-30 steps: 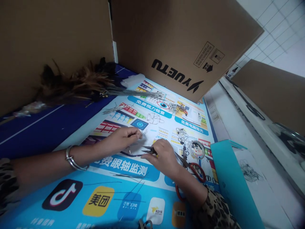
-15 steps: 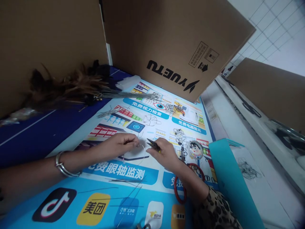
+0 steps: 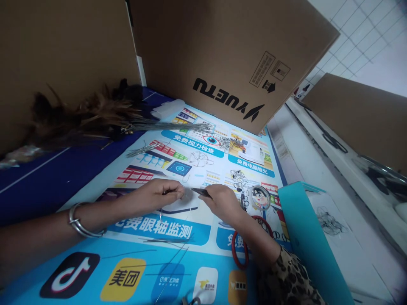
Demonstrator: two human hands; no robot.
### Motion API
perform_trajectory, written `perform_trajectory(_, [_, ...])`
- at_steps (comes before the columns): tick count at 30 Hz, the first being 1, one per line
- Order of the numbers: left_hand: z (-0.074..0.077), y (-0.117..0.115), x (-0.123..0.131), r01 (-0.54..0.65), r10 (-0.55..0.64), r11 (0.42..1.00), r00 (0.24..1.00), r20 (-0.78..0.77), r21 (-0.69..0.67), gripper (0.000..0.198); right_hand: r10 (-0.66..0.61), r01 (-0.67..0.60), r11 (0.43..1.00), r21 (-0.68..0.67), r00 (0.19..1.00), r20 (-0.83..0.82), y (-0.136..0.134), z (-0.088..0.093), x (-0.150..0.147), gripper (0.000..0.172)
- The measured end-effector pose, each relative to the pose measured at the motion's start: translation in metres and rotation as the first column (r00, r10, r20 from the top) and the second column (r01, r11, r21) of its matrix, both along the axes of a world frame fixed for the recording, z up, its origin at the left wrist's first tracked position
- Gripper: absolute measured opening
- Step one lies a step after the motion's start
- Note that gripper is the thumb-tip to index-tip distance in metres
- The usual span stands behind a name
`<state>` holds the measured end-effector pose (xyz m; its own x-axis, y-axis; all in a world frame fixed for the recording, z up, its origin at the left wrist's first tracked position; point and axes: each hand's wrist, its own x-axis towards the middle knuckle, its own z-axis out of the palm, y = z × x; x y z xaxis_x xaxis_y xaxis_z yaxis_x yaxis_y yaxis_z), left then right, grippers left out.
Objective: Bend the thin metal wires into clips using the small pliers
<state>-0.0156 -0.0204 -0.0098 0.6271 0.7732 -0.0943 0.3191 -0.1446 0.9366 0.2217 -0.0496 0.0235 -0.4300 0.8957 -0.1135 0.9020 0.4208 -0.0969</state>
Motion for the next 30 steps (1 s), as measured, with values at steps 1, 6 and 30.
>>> perform_trajectory(1, [0.000, 0.000, 0.000, -0.006, 0.006, 1.000, 1.000, 0.008, -0.010, 0.024, -0.016, 0.016, 1.000, -0.004, 1.000, 0.015, -0.001, 0.001, -0.001, 0.030])
perform_trajectory(6, [0.000, -0.002, -0.001, -0.079, 0.084, 0.992, 0.995, 0.046, -0.096, 0.034, -0.086, 0.088, 0.996, -0.026, 0.993, 0.082, -0.003, 0.008, -0.003, 0.030])
perform_trajectory(30, [0.002, 0.005, 0.002, -0.088, 0.110, 0.977, 0.988, 0.105, -0.195, 0.020, -0.102, 0.112, 0.988, -0.109, 0.990, 0.096, -0.009, 0.024, -0.007, 0.028])
